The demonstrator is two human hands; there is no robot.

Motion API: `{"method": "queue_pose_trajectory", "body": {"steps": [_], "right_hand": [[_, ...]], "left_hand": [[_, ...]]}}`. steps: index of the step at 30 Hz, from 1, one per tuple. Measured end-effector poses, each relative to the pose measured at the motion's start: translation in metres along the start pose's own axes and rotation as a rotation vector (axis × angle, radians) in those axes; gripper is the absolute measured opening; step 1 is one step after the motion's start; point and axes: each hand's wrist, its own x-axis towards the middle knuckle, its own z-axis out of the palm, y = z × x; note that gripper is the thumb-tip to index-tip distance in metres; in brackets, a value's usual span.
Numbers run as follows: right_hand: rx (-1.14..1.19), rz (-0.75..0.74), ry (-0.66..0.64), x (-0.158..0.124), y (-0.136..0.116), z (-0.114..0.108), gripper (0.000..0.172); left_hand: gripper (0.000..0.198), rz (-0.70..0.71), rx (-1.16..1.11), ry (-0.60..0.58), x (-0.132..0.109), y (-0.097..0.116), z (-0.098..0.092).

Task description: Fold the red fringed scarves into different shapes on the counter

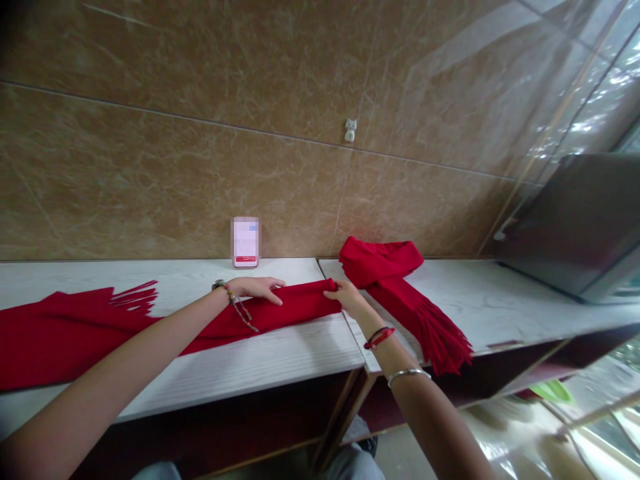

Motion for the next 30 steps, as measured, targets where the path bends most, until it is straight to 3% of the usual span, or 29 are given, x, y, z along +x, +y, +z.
{"method": "queue_pose_trajectory", "body": {"steps": [2,4,7,10,13,17,21,24,27,30], "right_hand": [[0.052,-0.049,0.046,0.002,0.002,-0.004,0.041],[0.096,-0.137,0.081,0.004,0.003,-0.008,0.047],[0.063,-0.208,0.065,0.009,0.010,-0.016,0.053],[-0.167,-0.152,0.101,0.017,0.027,-0.025,0.057],[-0.474,-0.111,0.221,0.026,0.044,-0.034,0.062],[-0.730,-0.096,0.292,0.028,0.052,-0.039,0.067],[-0.994,-0.136,0.306,0.026,0.048,-0.034,0.070],[-1.175,-0.257,0.374,0.021,0.045,-0.021,0.071],[-1.309,-0.462,0.342,0.009,0.048,-0.005,0.062],[-1.431,-0.556,0.067,-0.005,0.053,0.004,0.051]], "left_hand": [[0.056,-0.046,-0.098,-0.058,0.000,0.006,-0.001],[0.061,-0.027,-0.215,-0.032,-0.004,0.013,-0.003],[0.054,-0.061,-0.255,-0.074,-0.008,0.023,-0.005],[0.046,-0.212,0.087,-0.053,-0.006,0.026,0.004],[0.057,-0.312,0.410,0.016,-0.001,0.023,0.016],[0.084,-0.406,0.512,-0.014,-0.003,0.017,0.021],[0.093,-0.490,0.556,-0.036,-0.015,0.019,0.017],[0.094,-0.553,0.642,0.047,-0.025,0.029,0.024],[0.077,-0.363,0.745,0.158,-0.033,0.040,0.043],[0.065,-0.077,0.722,0.055,-0.038,0.039,0.061]]}}
